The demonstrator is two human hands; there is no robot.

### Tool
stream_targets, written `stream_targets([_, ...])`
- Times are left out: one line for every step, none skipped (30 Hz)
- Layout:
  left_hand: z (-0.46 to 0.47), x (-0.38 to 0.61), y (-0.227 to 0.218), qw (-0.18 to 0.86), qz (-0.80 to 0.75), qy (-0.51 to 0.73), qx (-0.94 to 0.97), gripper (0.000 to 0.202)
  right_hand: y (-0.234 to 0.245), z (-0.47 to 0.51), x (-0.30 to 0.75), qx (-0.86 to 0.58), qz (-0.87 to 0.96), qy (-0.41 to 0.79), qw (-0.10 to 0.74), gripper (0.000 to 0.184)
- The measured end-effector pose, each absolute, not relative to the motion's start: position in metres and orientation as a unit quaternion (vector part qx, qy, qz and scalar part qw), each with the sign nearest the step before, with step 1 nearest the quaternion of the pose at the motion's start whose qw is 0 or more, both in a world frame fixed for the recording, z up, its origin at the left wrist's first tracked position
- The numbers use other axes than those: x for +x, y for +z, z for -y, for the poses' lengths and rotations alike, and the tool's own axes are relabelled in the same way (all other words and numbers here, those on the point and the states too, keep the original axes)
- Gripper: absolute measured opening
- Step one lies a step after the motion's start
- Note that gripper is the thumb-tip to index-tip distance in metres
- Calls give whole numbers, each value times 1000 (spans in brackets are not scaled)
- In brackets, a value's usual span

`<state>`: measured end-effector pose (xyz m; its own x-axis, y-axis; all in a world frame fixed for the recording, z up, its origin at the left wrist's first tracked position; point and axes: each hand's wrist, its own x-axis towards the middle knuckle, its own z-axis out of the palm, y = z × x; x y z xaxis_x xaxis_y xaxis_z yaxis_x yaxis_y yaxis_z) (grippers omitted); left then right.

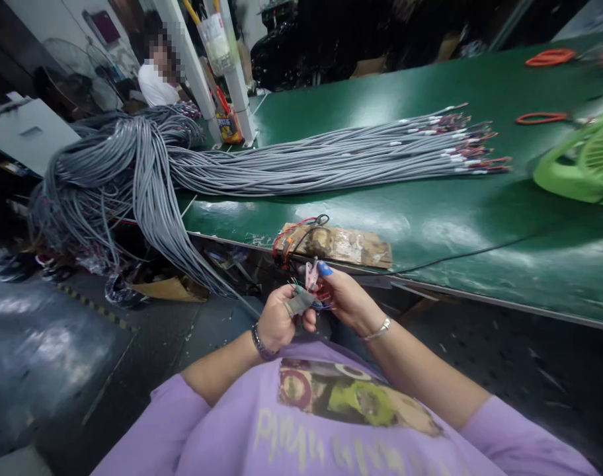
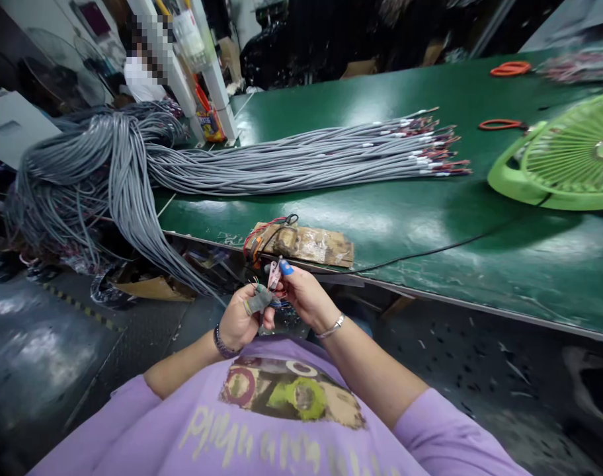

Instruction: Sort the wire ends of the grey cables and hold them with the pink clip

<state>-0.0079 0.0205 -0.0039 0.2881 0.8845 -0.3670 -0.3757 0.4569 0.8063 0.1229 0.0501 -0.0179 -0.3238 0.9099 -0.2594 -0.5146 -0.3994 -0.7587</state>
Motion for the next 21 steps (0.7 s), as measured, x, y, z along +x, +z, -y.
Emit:
stream_targets([-21,-8,-5,744,-419,425,301,54,-20,-50,123,-339,279,763,474,48])
stream_targets([-21,-8,-7,745,-418,426,299,53,-22,-50,122,-334,271,765,480,47])
stream_targets([-21,-9,-8,746,-417,424,298,53,-23,-50,122,-331,263,767,483,45])
stream_targets([-20,-10,-10,748,-416,422,298,53,-24,-50,121,-327,257,768,487,44])
stream_targets([-20,-10,-11,751,-415,419,298,52,-24,-50,121,-325,250,770,489,44])
stream_targets([-19,-11,-13,752,-415,415,298,52,-24,-50,120,-325,244,771,491,43])
stream_targets([-18,-11,-14,754,-416,413,298,51,-24,-50,119,-327,236,770,494,43])
stream_targets([-18,-12,-15,754,-418,410,298,51,-24,-49,119,-331,229,769,498,43])
stream_targets([-17,-12,-16,755,-421,407,297,51,-24,-49,118,-335,222,766,501,43])
stream_targets([-17,-12,-17,755,-423,404,297,51,-25,-49,118,-339,216,764,505,43])
stream_targets([-16,-12,-17,755,-425,401,297,52,-25,-49,117,-341,211,763,507,43])
stream_targets([-16,-12,-18,756,-427,398,297,52,-25,-49,117,-339,208,764,508,43])
stream_targets([-16,-12,-17,756,-428,397,297,52,-26,-49,117,-336,205,767,507,42])
stream_targets([-16,-12,-17,756,-429,396,297,53,-27,-48,117,-331,202,771,506,42])
stream_targets([-16,-12,-16,755,-430,396,297,53,-28,-48,117,-328,198,775,502,42])
stream_targets([-16,-12,-15,754,-431,397,298,54,-29,-48,117,-325,192,781,498,41])
stream_targets([-15,-13,-14,752,-431,398,299,54,-31,-48,118,-322,185,787,492,40])
stream_targets([-14,-13,-13,751,-432,399,302,54,-32,-48,119,-320,177,794,486,41])
stream_targets([-13,-14,-12,750,-432,399,305,54,-33,-48,120,-316,170,800,481,41])
stream_targets([-12,-14,-12,748,-432,398,308,54,-33,-48,121,-311,166,806,476,42])
stream_targets([-11,-15,-11,747,-431,399,311,53,-34,-48,122,-305,164,811,471,44])
